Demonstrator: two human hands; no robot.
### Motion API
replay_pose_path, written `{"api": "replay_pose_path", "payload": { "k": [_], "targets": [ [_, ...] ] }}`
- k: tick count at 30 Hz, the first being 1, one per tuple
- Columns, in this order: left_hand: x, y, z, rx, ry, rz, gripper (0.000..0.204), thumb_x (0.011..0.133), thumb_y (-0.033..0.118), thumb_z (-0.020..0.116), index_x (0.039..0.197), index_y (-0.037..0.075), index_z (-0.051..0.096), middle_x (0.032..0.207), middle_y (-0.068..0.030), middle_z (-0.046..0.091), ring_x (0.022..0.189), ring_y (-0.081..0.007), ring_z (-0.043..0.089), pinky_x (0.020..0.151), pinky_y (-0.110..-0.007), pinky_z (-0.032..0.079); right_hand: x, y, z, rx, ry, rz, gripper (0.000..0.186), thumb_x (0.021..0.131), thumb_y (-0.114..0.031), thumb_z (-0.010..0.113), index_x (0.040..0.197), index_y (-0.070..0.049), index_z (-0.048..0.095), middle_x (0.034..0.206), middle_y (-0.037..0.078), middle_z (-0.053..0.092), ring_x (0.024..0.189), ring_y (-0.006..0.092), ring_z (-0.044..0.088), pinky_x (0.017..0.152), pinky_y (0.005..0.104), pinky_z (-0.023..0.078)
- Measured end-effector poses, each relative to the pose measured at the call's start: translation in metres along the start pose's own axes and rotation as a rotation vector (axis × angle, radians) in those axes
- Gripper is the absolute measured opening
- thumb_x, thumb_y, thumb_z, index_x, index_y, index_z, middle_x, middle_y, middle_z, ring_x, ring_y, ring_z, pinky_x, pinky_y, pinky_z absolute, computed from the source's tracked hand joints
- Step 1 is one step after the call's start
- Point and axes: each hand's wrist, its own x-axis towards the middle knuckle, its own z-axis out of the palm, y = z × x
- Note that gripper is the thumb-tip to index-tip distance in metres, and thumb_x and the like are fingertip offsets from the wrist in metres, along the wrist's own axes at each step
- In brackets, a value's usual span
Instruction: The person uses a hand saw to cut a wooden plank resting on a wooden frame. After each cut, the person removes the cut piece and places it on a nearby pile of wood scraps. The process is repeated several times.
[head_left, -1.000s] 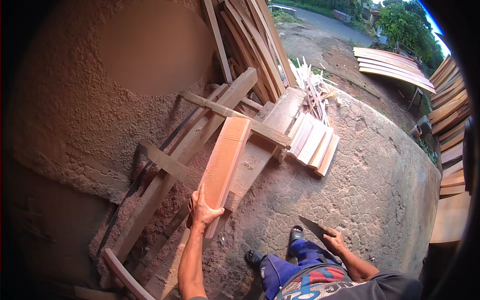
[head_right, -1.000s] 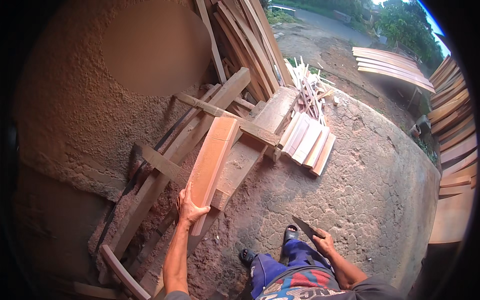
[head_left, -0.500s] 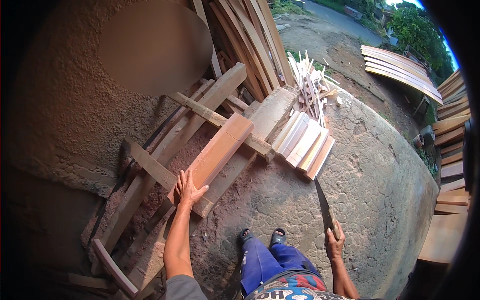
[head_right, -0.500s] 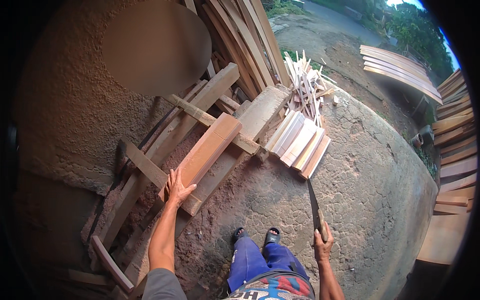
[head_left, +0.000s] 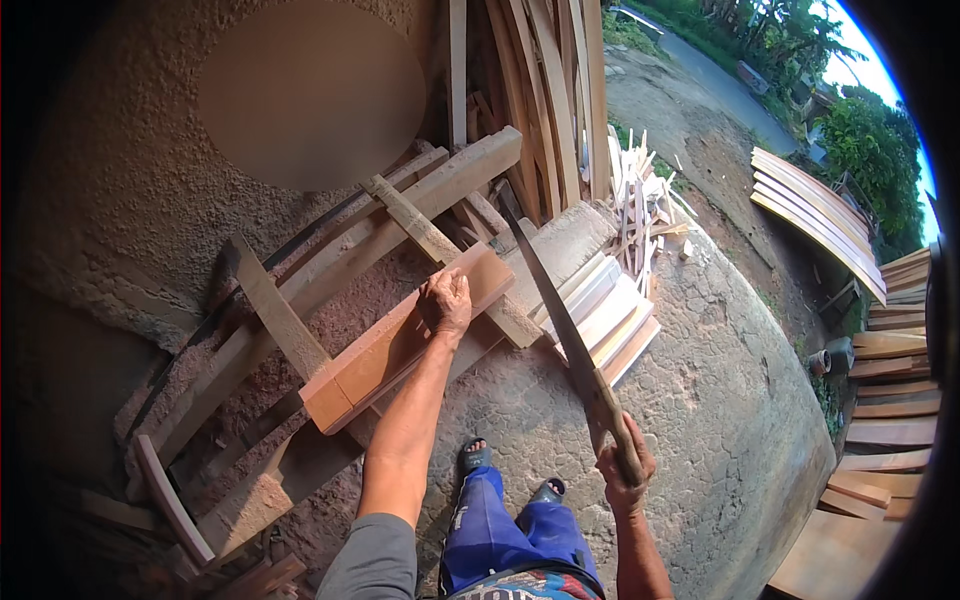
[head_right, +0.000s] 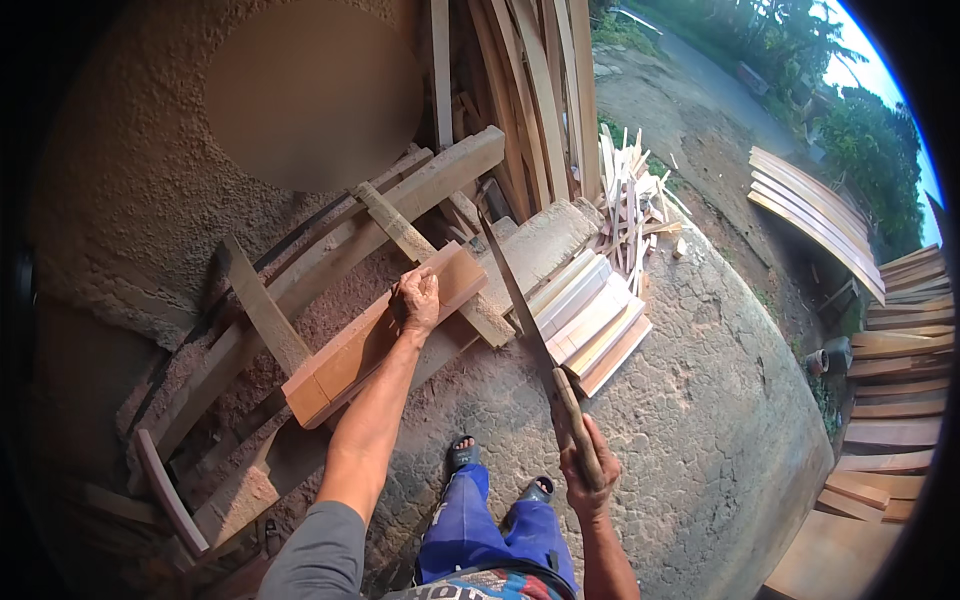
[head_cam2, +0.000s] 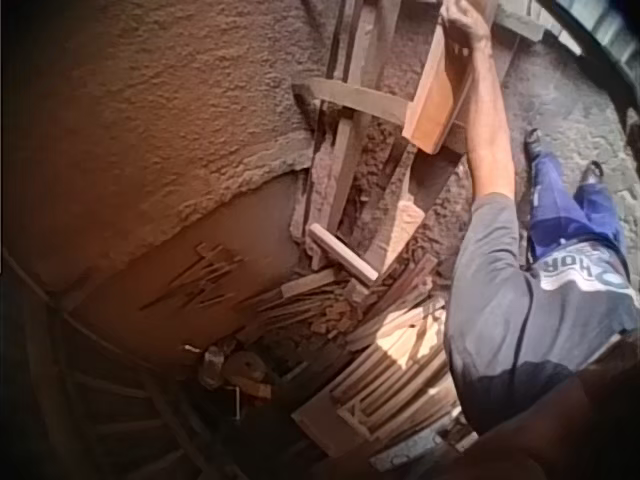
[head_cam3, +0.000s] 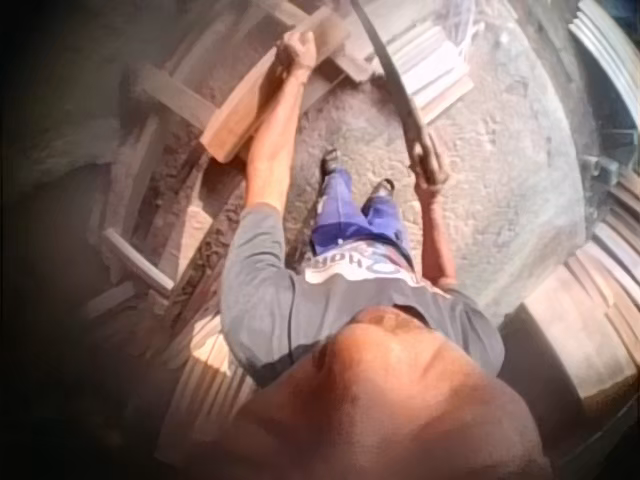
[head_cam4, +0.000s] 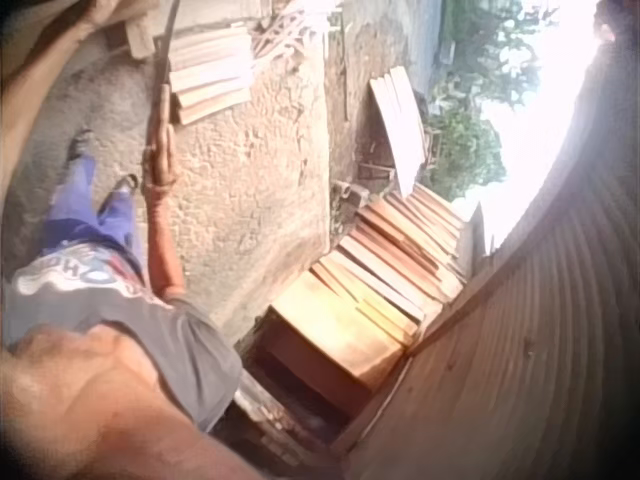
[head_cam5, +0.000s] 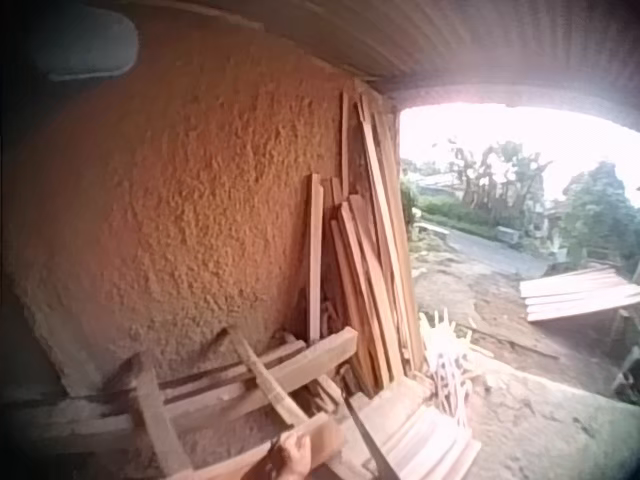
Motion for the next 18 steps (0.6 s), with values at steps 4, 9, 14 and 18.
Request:
{"api": "replay_pose_path", "payload": {
  "k": [4,9,14,18],
  "targets": [
    [0.018,-0.041,0.036,0.161,0.03,-0.062,0.019,0.093,0.029,0.063,0.096,0.014,0.075,0.094,-0.0083,0.069,0.096,-0.0309,0.063,0.084,-0.042,0.049,0.031,0.001,0.002,-0.152,-0.102,-0.243,0.054,0.088,-0.018,0.074,0.135,0.003,0.059,0.105,0.017,0.074,0.086,0.0198,0.074,0.076,0.0302,0.056],
    [0.02,-0.004,0.055,0.113,0.126,-0.112,0.028,0.09,0.04,0.063,0.086,0.014,0.072,0.089,-0.0107,0.067,0.091,-0.0324,0.065,0.077,-0.045,0.051,0.066,0.032,-0.019,-0.032,-0.205,-0.316,0.058,0.084,-0.013,0.077,0.136,0.003,0.058,0.101,0.015,0.074,0.08,0.0179,0.073,0.073,0.0292,0.056],
    [0.033,-0.067,0.069,0.369,0.235,0.001,0.03,0.093,0.041,0.059,0.083,0.014,0.069,0.082,-0.0102,0.066,0.086,-0.0275,0.063,0.082,-0.04,0.045,0.082,0.049,-0.024,0.015,-0.325,-0.354,0.061,0.081,-0.01,0.078,0.137,0.003,0.058,0.081,0.009,0.071,0.067,0.0154,0.068,0.066,0.0284,0.054],
    [0.04,-0.098,0.071,0.356,0.384,0.211,0.017,0.085,0.013,0.044,0.071,0.009,0.052,0.068,-0.0126,0.053,0.069,-0.0285,0.054,0.063,-0.041,0.041,0.091,0.059,-0.028,0.059,-0.355,-0.386,0.062,0.08,-0.009,0.078,0.137,0.002,0.058,0.076,0.008,0.069,0.066,0.0161,0.068,0.065,0.0285,0.054]
  ]
}}
